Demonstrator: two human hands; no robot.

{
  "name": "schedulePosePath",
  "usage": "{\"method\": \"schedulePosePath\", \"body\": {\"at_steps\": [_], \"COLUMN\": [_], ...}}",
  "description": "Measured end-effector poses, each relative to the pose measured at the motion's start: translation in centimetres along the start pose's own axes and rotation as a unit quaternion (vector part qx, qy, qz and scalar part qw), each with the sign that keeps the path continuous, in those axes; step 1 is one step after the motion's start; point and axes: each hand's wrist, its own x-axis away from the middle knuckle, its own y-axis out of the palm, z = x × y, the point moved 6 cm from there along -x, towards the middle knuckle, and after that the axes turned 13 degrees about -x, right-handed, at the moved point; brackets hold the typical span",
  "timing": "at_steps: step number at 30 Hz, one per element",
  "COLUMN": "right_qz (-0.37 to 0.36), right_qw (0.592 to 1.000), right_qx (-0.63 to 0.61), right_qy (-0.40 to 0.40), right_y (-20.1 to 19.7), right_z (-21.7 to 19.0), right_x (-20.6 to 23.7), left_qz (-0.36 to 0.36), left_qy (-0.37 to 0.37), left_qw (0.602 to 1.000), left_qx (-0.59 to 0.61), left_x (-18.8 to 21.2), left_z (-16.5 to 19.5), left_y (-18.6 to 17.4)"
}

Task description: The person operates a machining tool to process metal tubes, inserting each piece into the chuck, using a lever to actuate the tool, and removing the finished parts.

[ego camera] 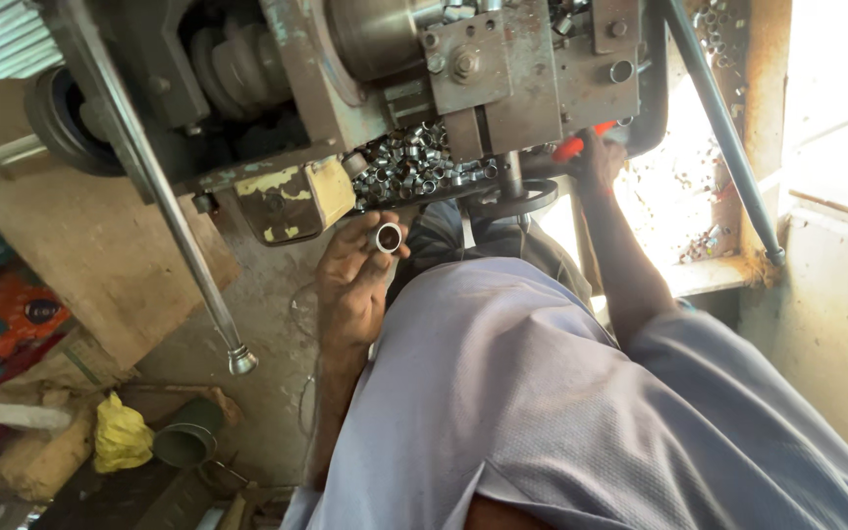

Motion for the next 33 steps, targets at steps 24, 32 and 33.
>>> {"method": "schedulePosePath", "body": {"at_steps": [24, 32, 33], "right_qz": [-0.453, -0.475, -0.468], "right_qw": [0.786, 0.750, 0.739], "right_qx": [0.114, 0.164, 0.190], "right_qy": [-0.404, -0.430, -0.446], "right_y": [6.7, 8.4, 8.4], "right_z": [-11.8, -12.5, -12.6], "right_x": [23.6, 24.3, 24.4], "left_qz": [-0.020, -0.029, -0.035], "left_qy": [0.094, 0.157, 0.162], "left_qw": [0.993, 0.979, 0.976], "left_qx": [-0.064, -0.128, -0.144], "left_x": [-1.7, -1.6, -1.6], "left_z": [1.6, 2.0, 2.1], "left_y": [1.6, 0.5, 0.5]}}
